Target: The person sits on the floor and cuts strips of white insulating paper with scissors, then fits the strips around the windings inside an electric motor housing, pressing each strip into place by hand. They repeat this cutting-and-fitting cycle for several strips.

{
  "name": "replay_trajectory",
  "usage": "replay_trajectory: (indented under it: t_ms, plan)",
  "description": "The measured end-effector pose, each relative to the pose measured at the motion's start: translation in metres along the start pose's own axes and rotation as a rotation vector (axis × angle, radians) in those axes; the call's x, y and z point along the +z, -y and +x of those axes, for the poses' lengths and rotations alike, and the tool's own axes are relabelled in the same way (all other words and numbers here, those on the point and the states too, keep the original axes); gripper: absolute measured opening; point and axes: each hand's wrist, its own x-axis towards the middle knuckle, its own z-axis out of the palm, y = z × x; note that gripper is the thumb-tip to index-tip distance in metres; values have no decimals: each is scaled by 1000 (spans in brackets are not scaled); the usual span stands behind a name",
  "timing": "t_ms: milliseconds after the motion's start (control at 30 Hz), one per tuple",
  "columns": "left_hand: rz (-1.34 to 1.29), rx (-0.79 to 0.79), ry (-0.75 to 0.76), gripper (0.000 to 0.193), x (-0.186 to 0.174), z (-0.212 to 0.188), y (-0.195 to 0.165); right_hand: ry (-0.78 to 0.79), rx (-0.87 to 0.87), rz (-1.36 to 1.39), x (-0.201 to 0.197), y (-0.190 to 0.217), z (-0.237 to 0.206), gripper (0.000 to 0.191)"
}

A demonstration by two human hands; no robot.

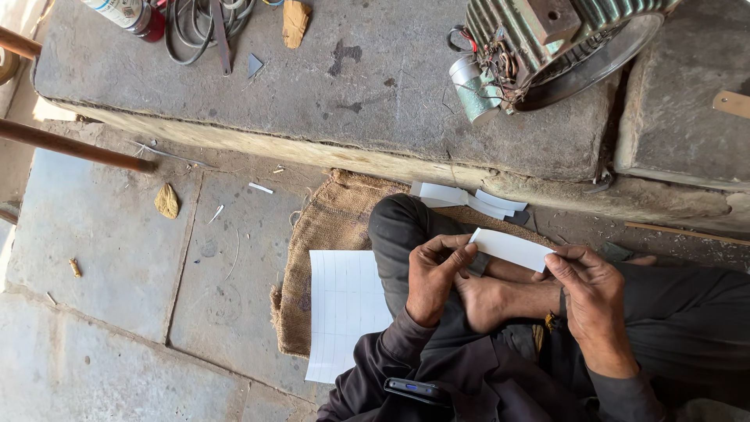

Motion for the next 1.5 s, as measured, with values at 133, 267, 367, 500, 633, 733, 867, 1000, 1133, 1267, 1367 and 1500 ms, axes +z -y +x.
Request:
replay_trajectory:
  t_ms: [133, 267, 367, 500, 633, 733, 867, 1000, 1133, 1267, 1367, 1500]
  plan:
    - [-23, 3, 14, 22, 14, -5, -1, 1, 10, -22, -5, 17, -3, 14]
    - [-1, 10, 15, 26, 27, -7, -1, 14, -3, -76, -15, 33, -7, 23]
    - [42, 20, 14, 29, 40, -7, -1, -9, -13, -115, -24, 41, -7, 25]
    - [42, 11, 15, 30, 55, -5, 1, -19, -40, -85, -43, 43, -5, 26]
    - [45, -25, 7, 29, 65, 0, 6, 43, 123, 100, -66, 46, 2, 22]
    - [-18, -63, 37, 28, 68, 2, 9, 94, 220, 175, -76, 47, 5, 20]
    - [-32, -93, 62, 28, 78, 6, 5, 53, 296, 211, -84, 49, 9, 19]
    - [181, 134, 21, 41, 98, 3, -15, 29, 205, 127, -81, 53, 10, 18]
    - [892, 773, -22, 50, 115, -2, -36, 91, 126, -158, -68, 76, 11, 22]
    - [656, 501, 341, 22, 124, -1, -32, 202, 68, -385, -42, 109, 6, 22]
    - [492, 315, 270, 16, 130, -3, -17, 160, -422, -810, -17, 128, -1, 27]
    - [380, 181, 205, 16, 134, -7, -12, 27, -766, -1078, 5, 145, -7, 22]
